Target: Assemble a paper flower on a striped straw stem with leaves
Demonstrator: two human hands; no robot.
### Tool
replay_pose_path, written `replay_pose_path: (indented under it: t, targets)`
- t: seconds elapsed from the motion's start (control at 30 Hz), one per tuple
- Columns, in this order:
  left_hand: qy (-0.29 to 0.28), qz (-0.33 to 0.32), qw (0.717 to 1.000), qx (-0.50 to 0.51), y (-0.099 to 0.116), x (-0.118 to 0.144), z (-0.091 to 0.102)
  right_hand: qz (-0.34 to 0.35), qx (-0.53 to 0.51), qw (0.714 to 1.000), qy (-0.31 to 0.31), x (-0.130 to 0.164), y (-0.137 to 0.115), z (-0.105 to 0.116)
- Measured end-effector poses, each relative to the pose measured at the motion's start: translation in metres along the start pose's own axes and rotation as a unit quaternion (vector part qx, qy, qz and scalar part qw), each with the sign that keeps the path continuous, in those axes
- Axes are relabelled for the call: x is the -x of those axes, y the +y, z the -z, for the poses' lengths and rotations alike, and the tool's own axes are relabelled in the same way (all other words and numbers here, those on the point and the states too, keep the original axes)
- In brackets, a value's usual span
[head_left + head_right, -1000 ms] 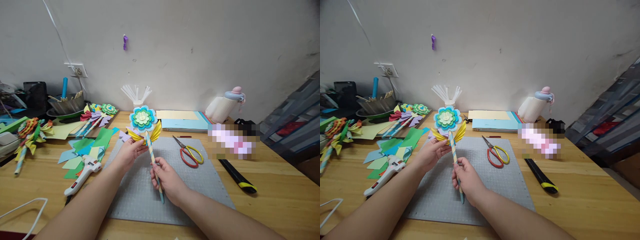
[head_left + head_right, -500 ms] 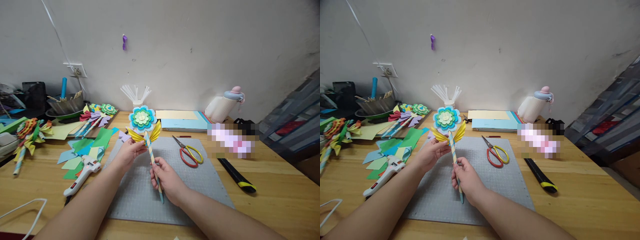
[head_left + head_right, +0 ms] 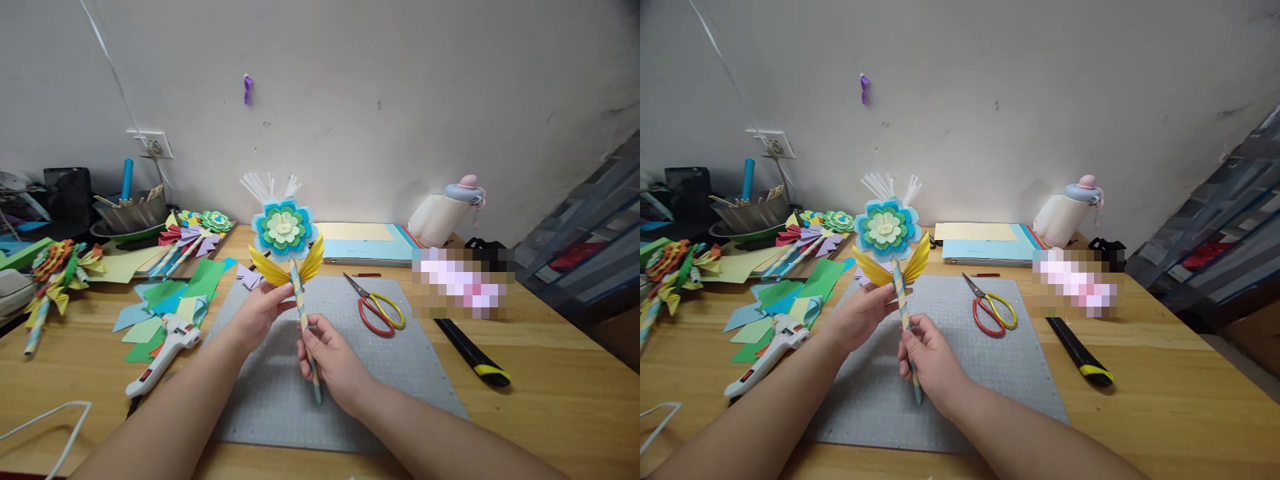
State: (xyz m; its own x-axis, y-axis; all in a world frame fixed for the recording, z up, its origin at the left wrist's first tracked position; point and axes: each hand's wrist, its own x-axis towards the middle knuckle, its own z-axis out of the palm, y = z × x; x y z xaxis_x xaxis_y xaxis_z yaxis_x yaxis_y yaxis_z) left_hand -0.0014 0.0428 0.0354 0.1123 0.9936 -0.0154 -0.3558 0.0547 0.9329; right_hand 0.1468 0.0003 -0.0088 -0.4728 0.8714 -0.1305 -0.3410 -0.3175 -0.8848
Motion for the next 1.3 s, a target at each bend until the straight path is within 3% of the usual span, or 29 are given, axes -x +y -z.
replay_pose_path:
  t: [0.37, 0.67, 1.3]
  targets:
    - [0.046, -0.038, 0.998, -0.002, -0.004, 0.01, -0.016, 0.028, -0.003, 0.999, -0.017, -0.001, 0.003, 0.0]
    - [0.077, -0.044, 0.996, 0.005, -0.008, 0.008, -0.013, 0.014, 0.001, 1.0, -0.018, 0.0, 0.003, -0.002]
    - [0.059, -0.034, 0.998, 0.015, -0.009, 0.006, -0.01, 0.003, -0.005, 1.0, -0.021, 0.0, 0.004, -0.001]
